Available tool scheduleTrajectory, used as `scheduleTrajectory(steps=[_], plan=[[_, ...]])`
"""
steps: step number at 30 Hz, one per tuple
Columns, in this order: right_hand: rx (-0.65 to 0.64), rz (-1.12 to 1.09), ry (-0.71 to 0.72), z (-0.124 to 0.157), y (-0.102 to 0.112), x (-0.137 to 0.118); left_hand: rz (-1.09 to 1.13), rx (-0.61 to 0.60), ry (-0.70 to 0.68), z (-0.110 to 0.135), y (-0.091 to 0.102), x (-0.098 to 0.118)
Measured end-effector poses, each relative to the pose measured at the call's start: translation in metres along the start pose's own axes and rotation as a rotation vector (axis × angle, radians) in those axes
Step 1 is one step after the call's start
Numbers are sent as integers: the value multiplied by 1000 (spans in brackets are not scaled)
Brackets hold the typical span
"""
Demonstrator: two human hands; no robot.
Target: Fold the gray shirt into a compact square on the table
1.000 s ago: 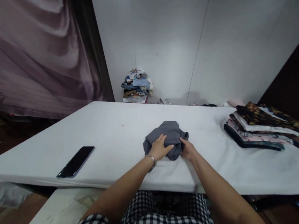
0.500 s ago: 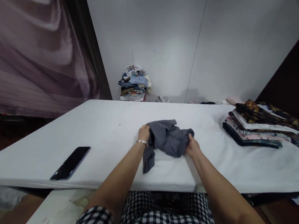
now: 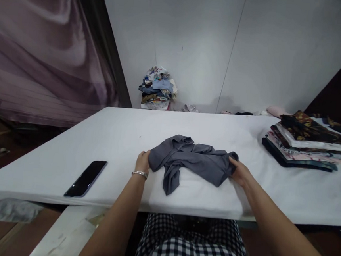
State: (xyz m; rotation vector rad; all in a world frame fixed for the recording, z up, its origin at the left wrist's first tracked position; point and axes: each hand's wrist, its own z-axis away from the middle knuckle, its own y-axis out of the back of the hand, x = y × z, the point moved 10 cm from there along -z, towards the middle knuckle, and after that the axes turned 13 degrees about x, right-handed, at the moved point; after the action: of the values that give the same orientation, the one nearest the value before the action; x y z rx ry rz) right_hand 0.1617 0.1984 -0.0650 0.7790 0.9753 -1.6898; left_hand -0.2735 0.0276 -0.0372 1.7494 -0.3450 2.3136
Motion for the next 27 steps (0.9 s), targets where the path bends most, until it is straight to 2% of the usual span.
scheduleTrajectory(steps=[2, 5, 7, 9, 12, 14, 16, 18, 21, 23, 25, 27], plan=[[-56, 73, 44, 7, -8, -1, -213, -9, -217, 8, -3, 14], [-56, 107, 130, 11, -14, -8, -676, -146, -566, 28, -27, 25], [-20, 44, 226, 10, -12, -21, -914, -224, -637, 33, -34, 19], [-5, -16, 300, 9, -7, -34, -1082, -215, -653, 30, -30, 19], [34, -2, 313, 6, 6, -40, -1115, -100, -747, 28, -24, 43], [43, 26, 268, 5, 12, -35, -1011, -59, -894, 39, -33, 67], [19, 37, 223, 8, 13, -27, -894, -135, -1037, 62, -57, 81], [-10, 47, 216, 14, 10, -23, -825, -315, -1118, 92, -91, 81], [-48, 84, 284, 26, 4, -22, -850, -597, -1157, 136, -144, 62], [-81, 115, 360, 34, 0, -25, -932, -721, -1168, 157, -174, 44], [-105, 134, 440, 40, -3, -27, -1022, -766, -1152, 165, -197, 27], [-100, 160, 500, 41, -1, -27, -1067, -734, -1070, 159, -214, 16]])
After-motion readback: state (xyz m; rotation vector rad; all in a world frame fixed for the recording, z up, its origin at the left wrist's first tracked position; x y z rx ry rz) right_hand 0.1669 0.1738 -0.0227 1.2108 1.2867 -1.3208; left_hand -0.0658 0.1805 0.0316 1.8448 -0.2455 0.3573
